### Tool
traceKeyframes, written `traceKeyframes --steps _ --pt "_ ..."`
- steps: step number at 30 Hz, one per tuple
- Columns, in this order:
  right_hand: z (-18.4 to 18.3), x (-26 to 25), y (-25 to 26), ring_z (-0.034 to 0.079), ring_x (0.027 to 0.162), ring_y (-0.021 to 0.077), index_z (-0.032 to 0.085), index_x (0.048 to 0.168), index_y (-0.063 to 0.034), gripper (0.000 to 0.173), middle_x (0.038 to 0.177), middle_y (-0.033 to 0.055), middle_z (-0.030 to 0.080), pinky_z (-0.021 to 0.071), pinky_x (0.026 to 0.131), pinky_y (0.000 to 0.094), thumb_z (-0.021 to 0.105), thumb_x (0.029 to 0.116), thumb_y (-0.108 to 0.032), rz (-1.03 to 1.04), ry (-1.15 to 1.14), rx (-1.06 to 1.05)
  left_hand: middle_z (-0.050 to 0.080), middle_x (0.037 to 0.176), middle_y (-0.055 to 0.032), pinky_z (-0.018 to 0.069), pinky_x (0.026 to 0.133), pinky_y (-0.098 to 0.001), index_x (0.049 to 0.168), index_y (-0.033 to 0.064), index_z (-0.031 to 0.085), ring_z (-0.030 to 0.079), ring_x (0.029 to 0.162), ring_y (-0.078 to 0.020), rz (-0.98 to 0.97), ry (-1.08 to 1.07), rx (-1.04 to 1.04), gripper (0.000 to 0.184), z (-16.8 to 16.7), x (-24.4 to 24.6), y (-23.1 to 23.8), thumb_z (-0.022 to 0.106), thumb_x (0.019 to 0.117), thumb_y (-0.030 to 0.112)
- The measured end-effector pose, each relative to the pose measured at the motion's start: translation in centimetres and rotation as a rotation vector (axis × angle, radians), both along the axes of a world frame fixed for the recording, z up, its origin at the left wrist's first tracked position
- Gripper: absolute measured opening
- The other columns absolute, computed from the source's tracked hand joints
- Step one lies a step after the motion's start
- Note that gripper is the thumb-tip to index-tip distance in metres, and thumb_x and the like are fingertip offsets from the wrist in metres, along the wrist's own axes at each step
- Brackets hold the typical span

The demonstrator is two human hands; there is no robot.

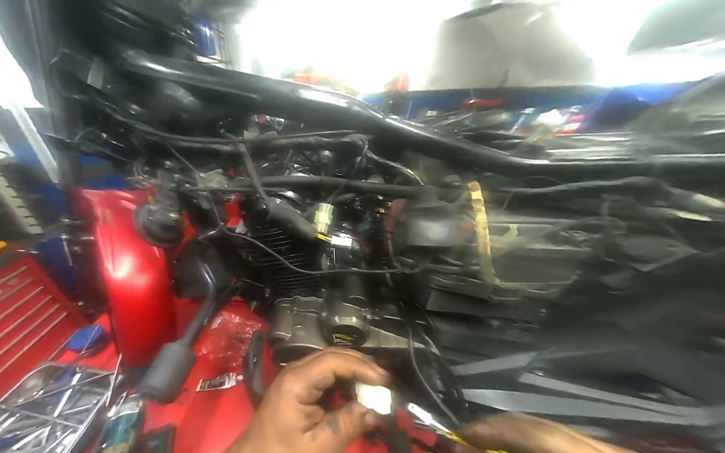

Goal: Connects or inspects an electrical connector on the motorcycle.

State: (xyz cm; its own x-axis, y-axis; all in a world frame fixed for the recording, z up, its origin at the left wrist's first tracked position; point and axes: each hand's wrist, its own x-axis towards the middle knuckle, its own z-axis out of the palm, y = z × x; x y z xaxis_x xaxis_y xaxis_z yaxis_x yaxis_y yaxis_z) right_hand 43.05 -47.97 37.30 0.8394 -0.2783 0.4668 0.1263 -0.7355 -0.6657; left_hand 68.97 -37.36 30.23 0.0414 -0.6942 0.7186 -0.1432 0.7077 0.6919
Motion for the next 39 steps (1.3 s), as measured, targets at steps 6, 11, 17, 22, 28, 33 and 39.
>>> traceKeyframes --steps 6,11,17,22,28,33,39 --pt "0.8 0.9 0.9 0.067 0.080 0.0151 0.074 0.107 0.0003 0.018 0.090 0.0142 0.071 0.0558 0.070 0.0285 0.067 0.0988 -0.014 -0.110 -0.056 -0.144 0.068 0.125 -0.0181 0.0590 0.097 -0.0384 0.121 -0.0014 0.065 0.069 0.113 -0.0230 -0.062 -0.010 -0.018 0.025 -0.1 -0.5 -0.9 0.068 0.0971 0.003" --pt "0.4 0.9 1.5 0.064 0.073 0.0152 0.076 0.103 0.0002 0.015 0.082 0.0131 0.070 0.0524 0.065 0.0275 0.070 0.0963 -0.012 -0.172 -0.103 -0.175 0.068 0.125 -0.0183 0.0599 0.096 -0.0378 0.120 -0.0030 0.065 0.069 0.113 -0.0231 -0.052 -0.032 -0.026 0.024 0.0 -0.8 -1.3 0.069 0.0963 0.002" --pt "-0.2 1.0 1.8 0.062 0.069 0.0137 0.074 0.104 -0.0006 0.015 0.081 0.0118 0.069 0.0513 0.063 0.0264 0.071 0.0949 -0.012 -0.197 -0.096 -0.187 0.069 0.125 -0.0190 0.0592 0.097 -0.0387 0.121 -0.0042 0.065 0.069 0.113 -0.0236 -0.086 -0.034 -0.007 0.025 0.3 -1.0 -1.4 0.068 0.0973 0.003" --pt "-0.4 1.1 2.3 0.061 0.068 0.0170 0.074 0.101 -0.0021 0.014 0.080 0.0130 0.068 0.0499 0.061 0.0294 0.071 0.0951 -0.014 -0.254 -0.096 -0.251 0.068 0.127 -0.0201 0.0587 0.096 -0.0376 0.121 -0.0040 0.062 0.070 0.109 -0.0224 -0.133 0.005 0.029 0.025 0.1 -1.1 -1.5 0.067 0.0976 0.002" --pt "-0.8 1.0 2.7 0.064 0.069 0.0200 0.074 0.100 -0.0050 0.014 0.079 0.0121 0.069 0.0509 0.061 0.0328 0.070 0.0964 -0.017 -0.322 -0.085 -0.339 0.068 0.128 -0.0201 0.0602 0.095 -0.0380 0.119 -0.0029 0.063 0.071 0.108 -0.0230 -0.112 -0.010 0.029 0.022 -0.1 -1.1 -2.0 0.066 0.0981 0.002" --pt "-0.8 0.7 2.5 0.065 0.069 0.0199 0.073 0.100 -0.0044 0.016 0.080 0.0121 0.070 0.0513 0.062 0.0335 0.069 0.0970 -0.019 -0.327 -0.063 -0.352 0.068 0.129 -0.0195 0.0597 0.096 -0.0372 0.119 -0.0030 0.064 0.069 0.116 -0.0246 -0.053 -0.069 0.014 0.021 -0.1 -1.0 -2.3 0.065 0.0986 0.002" --pt "0.2 0.2 1.5 0.065 0.067 0.0230 0.072 0.101 -0.0056 0.016 0.081 0.0137 0.070 0.0507 0.059 0.0373 0.067 0.0980 -0.021 -0.328 0.031 -0.445 0.069 0.122 -0.0171 0.0605 0.090 -0.0345 0.125 -0.0041 0.065 0.070 0.104 -0.0191 -0.101 -0.131 0.055 0.028 0.1 -0.6 -2.3 0.064 0.1016 0.011"
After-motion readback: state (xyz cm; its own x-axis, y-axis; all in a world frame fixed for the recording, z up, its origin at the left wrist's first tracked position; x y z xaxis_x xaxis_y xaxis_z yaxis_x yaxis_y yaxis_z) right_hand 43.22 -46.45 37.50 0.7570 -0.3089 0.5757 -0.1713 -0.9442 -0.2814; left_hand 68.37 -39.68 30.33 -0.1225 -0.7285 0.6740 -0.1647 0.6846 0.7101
